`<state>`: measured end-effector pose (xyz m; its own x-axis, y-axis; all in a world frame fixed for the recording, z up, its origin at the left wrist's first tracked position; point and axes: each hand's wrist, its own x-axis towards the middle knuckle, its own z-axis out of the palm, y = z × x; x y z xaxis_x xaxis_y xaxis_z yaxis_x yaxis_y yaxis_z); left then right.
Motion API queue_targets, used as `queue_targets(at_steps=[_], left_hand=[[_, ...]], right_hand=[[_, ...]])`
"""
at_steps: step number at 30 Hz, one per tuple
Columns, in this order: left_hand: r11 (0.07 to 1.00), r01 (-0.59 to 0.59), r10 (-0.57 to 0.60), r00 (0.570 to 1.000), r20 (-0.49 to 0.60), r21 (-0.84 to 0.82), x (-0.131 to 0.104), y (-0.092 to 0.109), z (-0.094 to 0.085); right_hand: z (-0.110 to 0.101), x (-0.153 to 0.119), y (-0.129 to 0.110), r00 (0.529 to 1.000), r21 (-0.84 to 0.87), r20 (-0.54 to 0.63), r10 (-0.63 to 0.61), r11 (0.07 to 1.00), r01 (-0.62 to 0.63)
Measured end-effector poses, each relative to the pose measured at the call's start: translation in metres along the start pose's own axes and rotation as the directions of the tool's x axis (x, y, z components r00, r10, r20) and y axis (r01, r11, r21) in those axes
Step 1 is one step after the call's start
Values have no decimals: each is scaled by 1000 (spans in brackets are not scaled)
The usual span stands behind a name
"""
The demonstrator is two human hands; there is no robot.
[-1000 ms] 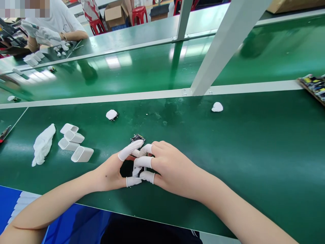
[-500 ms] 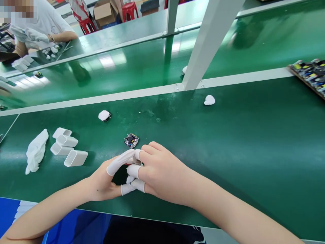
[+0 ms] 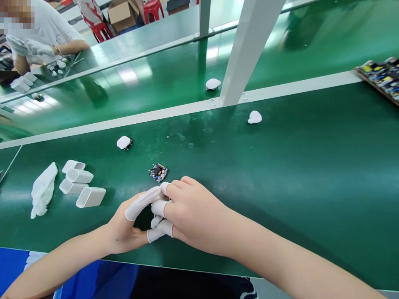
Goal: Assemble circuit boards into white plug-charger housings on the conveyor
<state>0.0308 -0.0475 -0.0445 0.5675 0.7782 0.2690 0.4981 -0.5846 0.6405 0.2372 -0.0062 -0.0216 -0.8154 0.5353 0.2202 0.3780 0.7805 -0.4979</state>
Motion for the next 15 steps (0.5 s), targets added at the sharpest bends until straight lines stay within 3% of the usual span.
queue_targets(at_steps=[6,15], left_hand=[[996,32,-24,995,101,-82,7,-2,-3],[986,8,12,993,121,-166,10,-3,-5]], right_hand=[[-17,3,4,960,316,251,124,927,-202],[-21,3,5,944,358,288,160,896,-261]])
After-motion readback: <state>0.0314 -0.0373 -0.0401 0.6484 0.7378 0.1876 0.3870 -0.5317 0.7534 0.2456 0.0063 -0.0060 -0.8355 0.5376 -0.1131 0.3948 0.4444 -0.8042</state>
